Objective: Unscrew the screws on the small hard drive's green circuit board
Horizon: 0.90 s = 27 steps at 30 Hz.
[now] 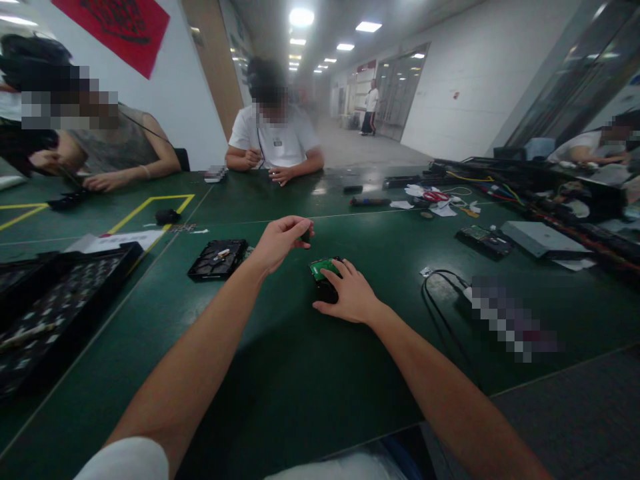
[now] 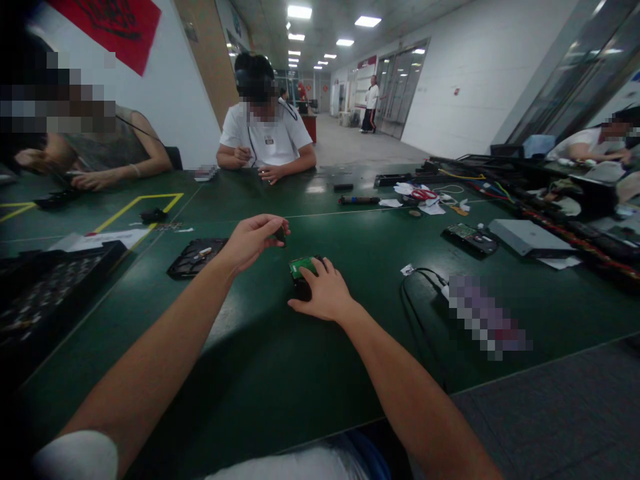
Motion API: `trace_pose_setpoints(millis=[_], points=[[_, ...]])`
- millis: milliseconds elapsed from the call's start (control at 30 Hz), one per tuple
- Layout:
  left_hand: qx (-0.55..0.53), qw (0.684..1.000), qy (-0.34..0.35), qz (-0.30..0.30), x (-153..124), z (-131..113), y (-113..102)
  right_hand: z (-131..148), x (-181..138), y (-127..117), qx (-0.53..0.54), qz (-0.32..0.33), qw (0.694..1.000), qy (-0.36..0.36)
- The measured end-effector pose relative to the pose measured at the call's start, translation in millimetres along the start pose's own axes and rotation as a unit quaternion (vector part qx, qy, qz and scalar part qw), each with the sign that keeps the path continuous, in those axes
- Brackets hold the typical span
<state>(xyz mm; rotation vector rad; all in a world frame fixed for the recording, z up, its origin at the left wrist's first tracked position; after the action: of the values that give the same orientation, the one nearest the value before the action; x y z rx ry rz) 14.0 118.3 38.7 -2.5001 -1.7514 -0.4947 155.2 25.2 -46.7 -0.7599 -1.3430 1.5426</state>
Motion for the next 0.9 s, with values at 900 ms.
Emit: trace_pose_setpoints(millis=[900], points=[[-0.018,0.999,-0.016,0.023,7.9,-4.1,-6.2,-8.5,0.5,-5.2,0.036,0.001,0.999,-0.019]])
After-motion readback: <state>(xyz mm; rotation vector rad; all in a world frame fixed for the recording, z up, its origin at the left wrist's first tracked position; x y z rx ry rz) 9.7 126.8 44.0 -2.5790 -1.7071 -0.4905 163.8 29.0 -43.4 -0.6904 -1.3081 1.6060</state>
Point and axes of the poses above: each hand's wrist, its own x-axis towards the middle knuckle, its own y-axis out of the palm, z = x × y, the point moved 10 cm from there along x, towards the middle knuckle, and after that the axes turned 4 degrees about -x, right-handed, at the moved point
